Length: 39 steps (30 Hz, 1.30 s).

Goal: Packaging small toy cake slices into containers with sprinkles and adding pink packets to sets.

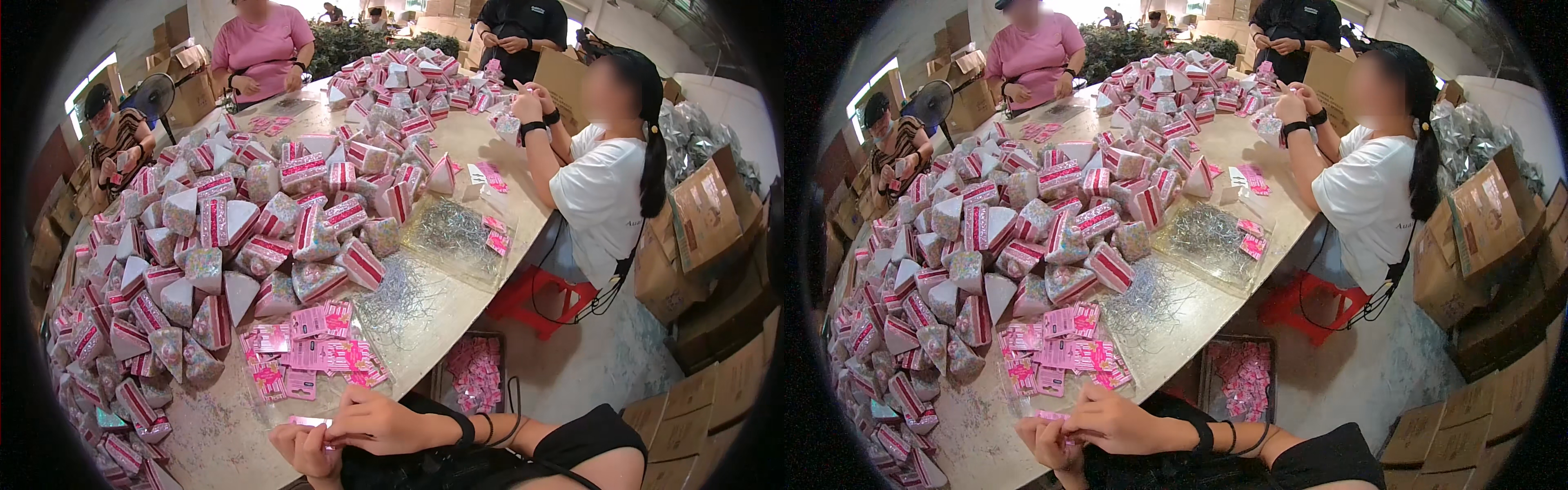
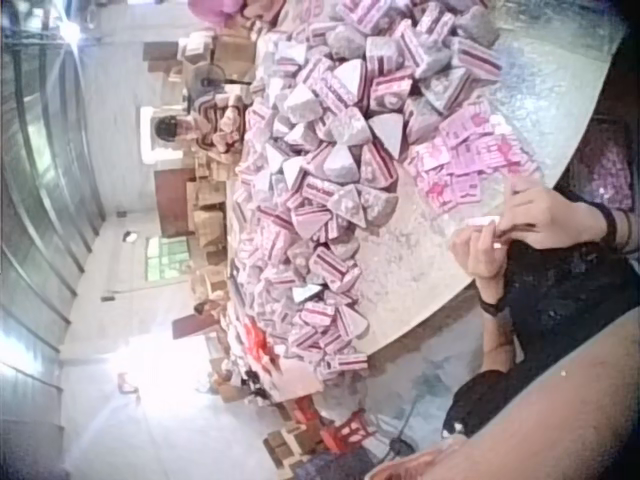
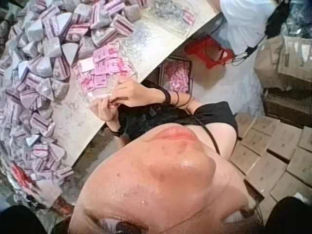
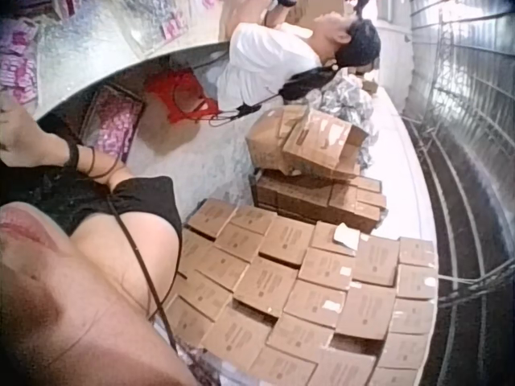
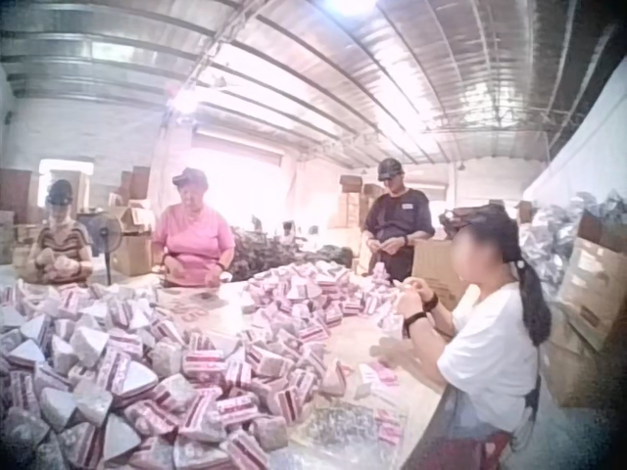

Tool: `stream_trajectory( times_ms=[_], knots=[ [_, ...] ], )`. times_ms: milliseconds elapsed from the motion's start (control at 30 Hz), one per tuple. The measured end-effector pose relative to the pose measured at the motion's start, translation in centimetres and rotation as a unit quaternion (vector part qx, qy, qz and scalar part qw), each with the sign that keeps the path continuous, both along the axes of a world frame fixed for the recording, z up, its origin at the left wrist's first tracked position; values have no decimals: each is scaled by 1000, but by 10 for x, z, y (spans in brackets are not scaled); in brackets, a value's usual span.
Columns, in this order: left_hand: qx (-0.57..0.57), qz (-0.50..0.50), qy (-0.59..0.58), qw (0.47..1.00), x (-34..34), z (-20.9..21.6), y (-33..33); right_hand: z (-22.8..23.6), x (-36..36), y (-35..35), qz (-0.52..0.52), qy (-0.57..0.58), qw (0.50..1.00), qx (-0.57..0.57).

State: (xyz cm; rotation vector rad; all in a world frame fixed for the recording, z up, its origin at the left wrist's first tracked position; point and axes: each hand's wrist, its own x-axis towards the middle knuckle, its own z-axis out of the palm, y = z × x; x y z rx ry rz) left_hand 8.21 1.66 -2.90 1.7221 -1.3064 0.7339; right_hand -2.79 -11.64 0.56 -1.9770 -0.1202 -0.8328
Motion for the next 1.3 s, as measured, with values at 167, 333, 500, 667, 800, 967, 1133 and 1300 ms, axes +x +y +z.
stream_trajectory(
  times_ms=[167, 333, 500, 667, 800, 967, 1133, 1300],
  knots=[
    [-16, -14, -9, 1000, 2, -3, -3, -1, -4, 10, -20, -2, 1000, -15],
    [73, -2, 14, 997, -22, 35, 18, 8, -16, 13, 46, -19, 999, 9],
    [189, -63, 89, 976, -44, 76, 21, 24, -36, 12, 106, -12, 994, 34],
    [280, -71, 176, 941, -64, 70, 18, 9, -59, 14, 152, 178, 925, 300],
    [310, -53, 183, 931, -78, 52, 19, -5, -69, 8, 193, 274, 853, 400],
    [333, -78, 205, 917, -86, 44, 15, -32, -82, 6, 231, 293, 755, 540],
    [359, -91, 220, 902, -89, 29, 13, -39, -86, -1, 217, 350, 715, 565],
    [351, -138, 248, 893, -85, 31, 9, -58, -87, -3, 240, 339, 694, 588]
  ],
)
